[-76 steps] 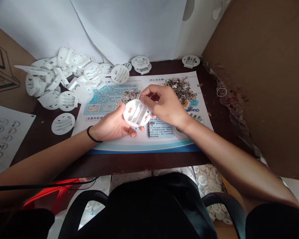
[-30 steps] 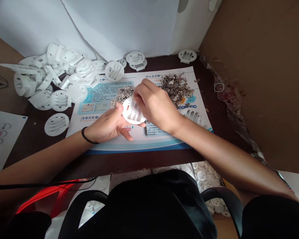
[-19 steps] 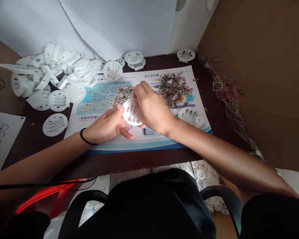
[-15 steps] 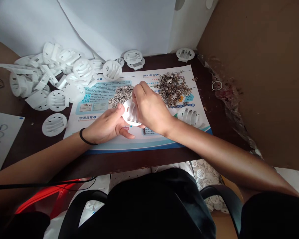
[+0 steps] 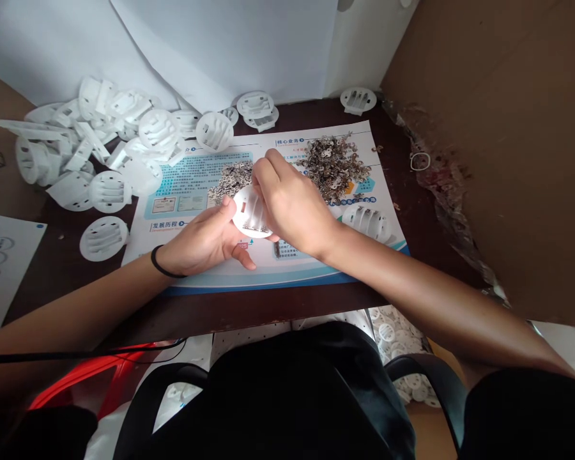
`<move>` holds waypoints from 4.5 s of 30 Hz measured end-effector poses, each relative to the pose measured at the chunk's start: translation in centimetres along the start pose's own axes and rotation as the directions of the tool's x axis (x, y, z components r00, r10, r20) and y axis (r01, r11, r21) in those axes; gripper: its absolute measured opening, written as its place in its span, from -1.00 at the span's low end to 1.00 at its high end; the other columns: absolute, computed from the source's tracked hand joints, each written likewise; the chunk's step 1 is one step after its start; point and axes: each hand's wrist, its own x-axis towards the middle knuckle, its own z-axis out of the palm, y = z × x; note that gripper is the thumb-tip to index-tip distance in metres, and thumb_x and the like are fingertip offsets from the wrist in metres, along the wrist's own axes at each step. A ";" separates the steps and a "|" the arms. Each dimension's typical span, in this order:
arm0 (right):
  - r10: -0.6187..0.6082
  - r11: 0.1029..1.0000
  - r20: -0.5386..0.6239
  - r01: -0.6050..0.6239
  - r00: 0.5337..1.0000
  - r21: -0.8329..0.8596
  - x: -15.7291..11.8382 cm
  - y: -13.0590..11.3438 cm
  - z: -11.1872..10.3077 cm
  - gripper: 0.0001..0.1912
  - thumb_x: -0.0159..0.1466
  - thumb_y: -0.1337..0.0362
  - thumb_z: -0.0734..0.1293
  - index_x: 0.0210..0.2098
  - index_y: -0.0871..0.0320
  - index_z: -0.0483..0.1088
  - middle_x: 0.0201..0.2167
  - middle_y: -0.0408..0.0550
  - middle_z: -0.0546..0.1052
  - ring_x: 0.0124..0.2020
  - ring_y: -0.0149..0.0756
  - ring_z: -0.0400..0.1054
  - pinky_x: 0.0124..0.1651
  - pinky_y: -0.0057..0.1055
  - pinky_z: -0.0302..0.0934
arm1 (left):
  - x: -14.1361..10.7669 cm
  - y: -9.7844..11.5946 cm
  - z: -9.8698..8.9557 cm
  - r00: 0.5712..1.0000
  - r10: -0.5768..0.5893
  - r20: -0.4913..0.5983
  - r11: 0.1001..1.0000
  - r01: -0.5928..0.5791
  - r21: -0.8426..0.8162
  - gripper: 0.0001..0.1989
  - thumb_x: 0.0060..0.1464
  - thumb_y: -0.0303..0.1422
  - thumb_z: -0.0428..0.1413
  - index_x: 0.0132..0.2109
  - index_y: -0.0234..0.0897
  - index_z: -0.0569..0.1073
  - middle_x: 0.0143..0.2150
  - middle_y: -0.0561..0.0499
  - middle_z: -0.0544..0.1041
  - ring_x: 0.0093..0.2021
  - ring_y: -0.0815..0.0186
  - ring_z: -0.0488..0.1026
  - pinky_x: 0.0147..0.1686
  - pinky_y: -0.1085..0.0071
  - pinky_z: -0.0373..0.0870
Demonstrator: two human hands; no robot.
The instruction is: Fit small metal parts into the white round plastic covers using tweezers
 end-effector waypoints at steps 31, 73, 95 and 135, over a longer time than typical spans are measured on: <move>0.241 0.898 0.329 -0.081 0.913 -0.432 2.1 -3.5 -3.0 -0.66 0.39 0.50 0.08 0.06 0.35 0.35 0.02 0.19 0.44 -0.18 -0.15 0.45 -0.19 -0.29 0.32 | 0.1 0.6 1.4 0.968 -0.044 -0.248 0.992 0.073 0.107 -0.23 0.29 0.14 -0.05 0.40 -0.33 0.30 0.16 -0.29 0.57 0.18 -0.03 0.55 -0.31 0.45 0.68; 0.224 0.966 0.184 -0.243 0.957 0.085 2.2 -1.0 -2.7 -0.87 0.25 0.41 0.30 -0.41 0.12 0.41 -0.47 -0.07 0.48 -0.39 -0.28 0.34 -0.24 -0.27 0.26 | 0.3 0.7 0.5 0.988 -0.090 -0.128 0.996 0.086 -0.031 -0.23 0.37 0.08 -0.17 0.53 -0.23 0.01 0.35 -0.34 0.39 0.20 0.01 0.54 -0.38 0.43 0.67; 0.177 0.906 0.257 -0.259 0.950 0.334 2.3 0.7 -3.2 -0.89 0.28 0.27 0.35 -0.39 0.10 0.44 -0.50 -0.15 0.47 -0.43 -0.36 0.31 -0.33 -0.33 0.26 | 0.1 0.6 0.0 0.987 -0.100 -0.122 0.993 0.108 0.054 -0.17 0.33 0.19 -0.31 0.52 -0.19 0.03 0.21 -0.31 0.54 -0.10 0.18 0.66 -0.42 0.50 0.62; -0.064 0.952 0.177 0.113 0.982 -0.284 0.5 -1.7 -1.8 -0.76 0.36 0.43 0.16 -0.35 0.22 0.43 -0.36 0.03 0.41 -0.28 -0.27 0.31 -0.27 -0.30 0.15 | 0.1 0.5 0.3 0.979 -0.094 -0.178 0.996 0.092 -0.021 -0.23 0.32 0.15 -0.15 0.40 -0.31 0.29 0.27 -0.33 0.49 0.20 0.03 0.54 -0.38 0.50 0.64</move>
